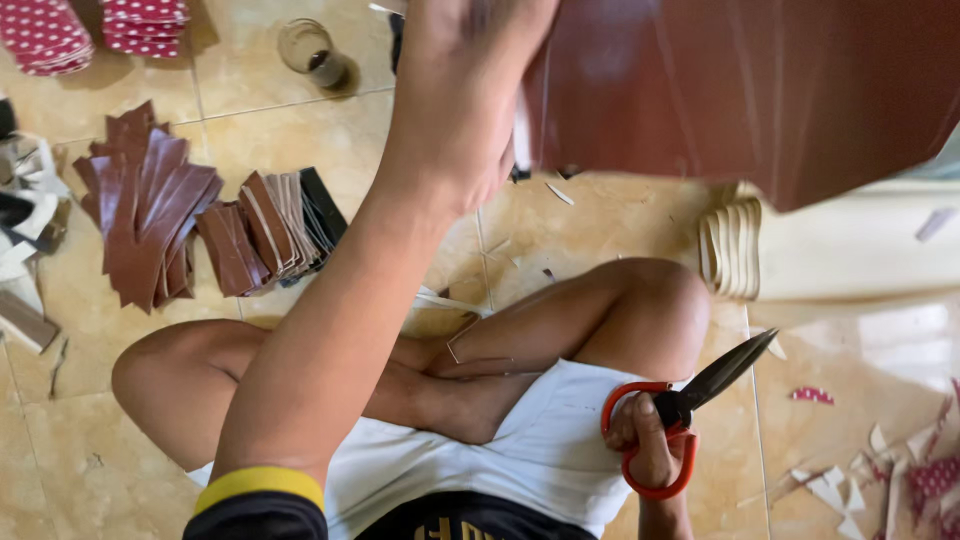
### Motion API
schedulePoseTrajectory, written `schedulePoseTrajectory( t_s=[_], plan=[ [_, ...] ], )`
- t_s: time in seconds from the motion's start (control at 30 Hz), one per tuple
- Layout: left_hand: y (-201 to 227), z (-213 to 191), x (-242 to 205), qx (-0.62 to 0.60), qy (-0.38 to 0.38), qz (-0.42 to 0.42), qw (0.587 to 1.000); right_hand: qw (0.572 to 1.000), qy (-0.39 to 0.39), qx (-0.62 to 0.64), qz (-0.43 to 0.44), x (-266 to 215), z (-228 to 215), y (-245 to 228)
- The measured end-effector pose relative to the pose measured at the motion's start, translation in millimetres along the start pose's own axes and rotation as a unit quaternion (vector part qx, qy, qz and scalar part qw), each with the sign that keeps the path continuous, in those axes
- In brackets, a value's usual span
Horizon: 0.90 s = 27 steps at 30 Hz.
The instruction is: The person sits on the floor and uses large shears to cut brown and beige leather pieces along pre-drawn outlines. The person handles the leather with both hands, rotating the material to follow the lines, and places the cut pieces into a pile.
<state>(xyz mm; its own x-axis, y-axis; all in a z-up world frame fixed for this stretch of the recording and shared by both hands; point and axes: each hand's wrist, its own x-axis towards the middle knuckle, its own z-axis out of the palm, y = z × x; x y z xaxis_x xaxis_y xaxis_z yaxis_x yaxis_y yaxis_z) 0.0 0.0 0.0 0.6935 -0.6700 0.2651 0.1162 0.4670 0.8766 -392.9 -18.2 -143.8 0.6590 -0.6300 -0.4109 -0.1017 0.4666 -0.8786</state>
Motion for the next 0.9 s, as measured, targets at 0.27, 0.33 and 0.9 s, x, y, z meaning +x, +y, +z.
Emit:
schedulePoseTrajectory(
  t_s=[0.27,0.33,0.9],
  plan=[
    [-62,47,-197,-0.317,0.085,-0.451,0.83,0.905,-0.161,-0.374,0.124,-112,-70,-42],
    [-86,45,-232,-0.316,0.118,-0.474,0.813,0.904,-0.203,-0.348,0.143,-128,-71,-47],
    [-68,48,-296,-0.246,0.101,-0.52,0.812,0.924,-0.167,-0.096,0.33,-125,-40,-30]
  ],
)
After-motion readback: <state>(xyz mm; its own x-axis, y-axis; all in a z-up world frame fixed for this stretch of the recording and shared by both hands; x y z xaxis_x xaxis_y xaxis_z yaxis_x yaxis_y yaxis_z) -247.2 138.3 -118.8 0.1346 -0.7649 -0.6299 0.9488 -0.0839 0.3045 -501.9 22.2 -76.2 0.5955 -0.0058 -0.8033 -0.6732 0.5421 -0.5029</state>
